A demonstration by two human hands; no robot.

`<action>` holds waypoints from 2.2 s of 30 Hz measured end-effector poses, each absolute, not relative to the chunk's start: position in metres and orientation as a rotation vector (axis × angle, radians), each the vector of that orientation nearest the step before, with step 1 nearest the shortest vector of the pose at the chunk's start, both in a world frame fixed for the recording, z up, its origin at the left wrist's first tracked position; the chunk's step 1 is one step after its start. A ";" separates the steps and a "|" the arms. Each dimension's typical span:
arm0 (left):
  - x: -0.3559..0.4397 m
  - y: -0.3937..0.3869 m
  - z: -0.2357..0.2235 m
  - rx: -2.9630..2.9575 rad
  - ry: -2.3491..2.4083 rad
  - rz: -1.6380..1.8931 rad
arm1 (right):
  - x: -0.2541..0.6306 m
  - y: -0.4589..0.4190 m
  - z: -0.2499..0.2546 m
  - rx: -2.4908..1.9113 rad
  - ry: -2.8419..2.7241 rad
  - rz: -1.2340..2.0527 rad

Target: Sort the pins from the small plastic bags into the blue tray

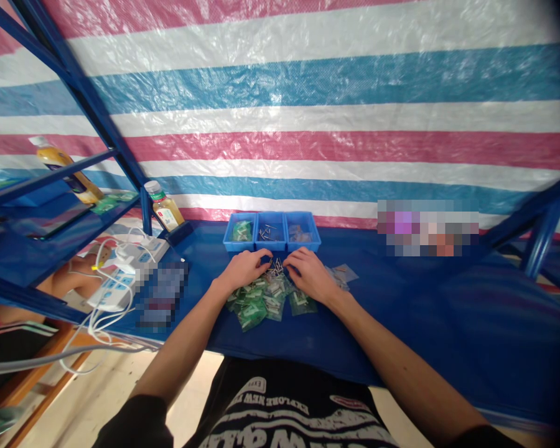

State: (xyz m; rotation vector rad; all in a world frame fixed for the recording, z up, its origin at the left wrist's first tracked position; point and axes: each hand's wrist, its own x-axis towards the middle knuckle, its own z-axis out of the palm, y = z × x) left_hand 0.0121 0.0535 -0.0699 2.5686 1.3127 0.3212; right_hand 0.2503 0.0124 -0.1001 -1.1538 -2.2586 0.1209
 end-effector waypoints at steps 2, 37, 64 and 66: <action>0.012 0.054 -0.070 2.564 1.314 0.331 | 0.250 0.012 -0.099 -1.155 -2.261 0.118; 0.021 0.044 -0.060 2.349 0.918 0.835 | 0.249 0.012 -0.101 -1.127 -2.208 0.151; 0.023 0.042 -0.056 2.450 0.952 0.712 | 0.250 0.009 -0.096 -1.123 -2.189 0.116; 0.023 0.042 -0.057 2.461 0.955 0.703 | 0.250 0.009 -0.096 -1.118 -2.184 0.117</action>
